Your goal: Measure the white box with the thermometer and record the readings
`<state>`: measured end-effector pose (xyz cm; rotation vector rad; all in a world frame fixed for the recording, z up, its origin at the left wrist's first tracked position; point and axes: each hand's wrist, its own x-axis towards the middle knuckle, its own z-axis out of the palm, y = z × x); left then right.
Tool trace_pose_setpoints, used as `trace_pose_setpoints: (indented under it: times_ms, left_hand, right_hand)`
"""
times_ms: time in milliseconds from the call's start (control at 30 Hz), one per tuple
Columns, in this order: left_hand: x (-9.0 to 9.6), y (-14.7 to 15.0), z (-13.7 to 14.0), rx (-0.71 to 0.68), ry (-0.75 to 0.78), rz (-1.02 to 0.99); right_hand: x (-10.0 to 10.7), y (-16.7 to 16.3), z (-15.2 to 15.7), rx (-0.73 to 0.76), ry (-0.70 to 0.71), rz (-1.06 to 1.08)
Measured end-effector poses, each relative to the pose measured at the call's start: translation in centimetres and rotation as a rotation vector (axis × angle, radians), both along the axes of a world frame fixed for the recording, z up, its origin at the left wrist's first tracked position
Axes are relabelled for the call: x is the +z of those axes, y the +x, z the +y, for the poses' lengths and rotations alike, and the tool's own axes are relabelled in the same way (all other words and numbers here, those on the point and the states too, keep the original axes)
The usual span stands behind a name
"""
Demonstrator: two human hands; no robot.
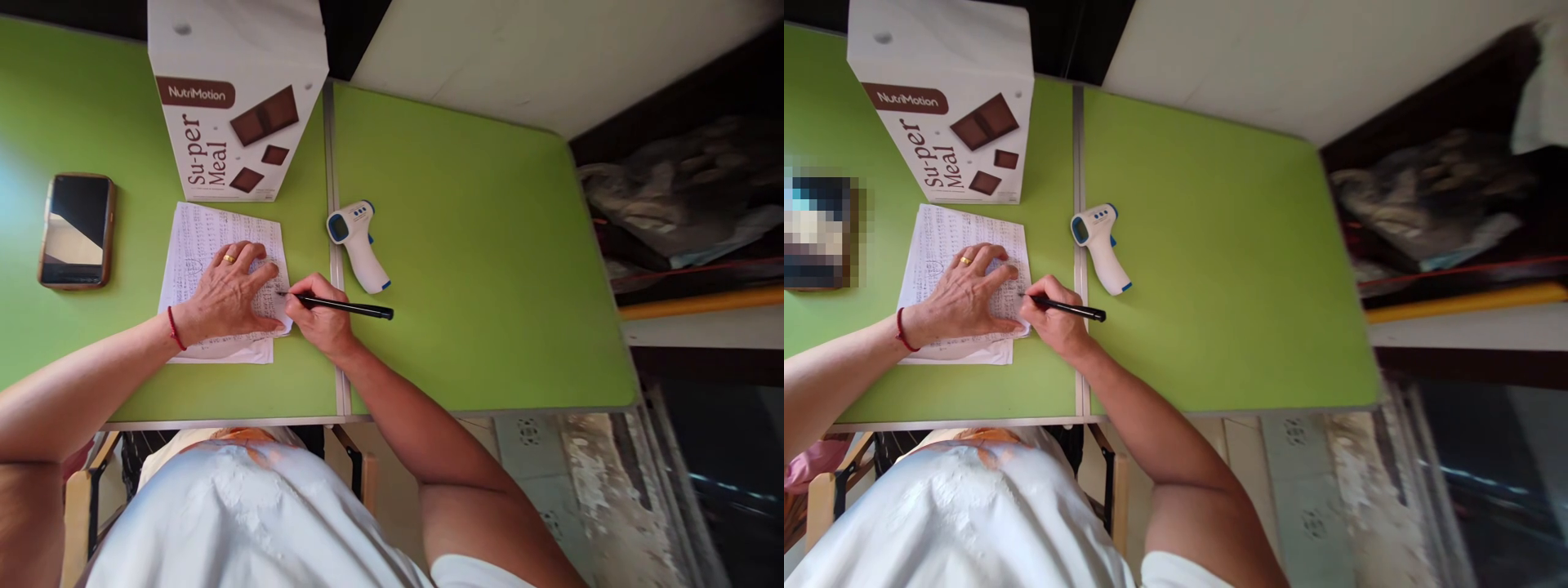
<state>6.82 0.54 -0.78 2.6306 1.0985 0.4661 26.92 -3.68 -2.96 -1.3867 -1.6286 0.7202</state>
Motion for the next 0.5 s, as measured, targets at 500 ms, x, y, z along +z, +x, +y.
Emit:
trace_pose_setpoints:
  times_ms: [500]
  left_hand:
    - [0.1, -0.18, 0.01, -0.015, -0.001, 0.031]
  right_hand:
    - [-0.12, 0.09, 0.08, -0.013, -0.004, 0.009]
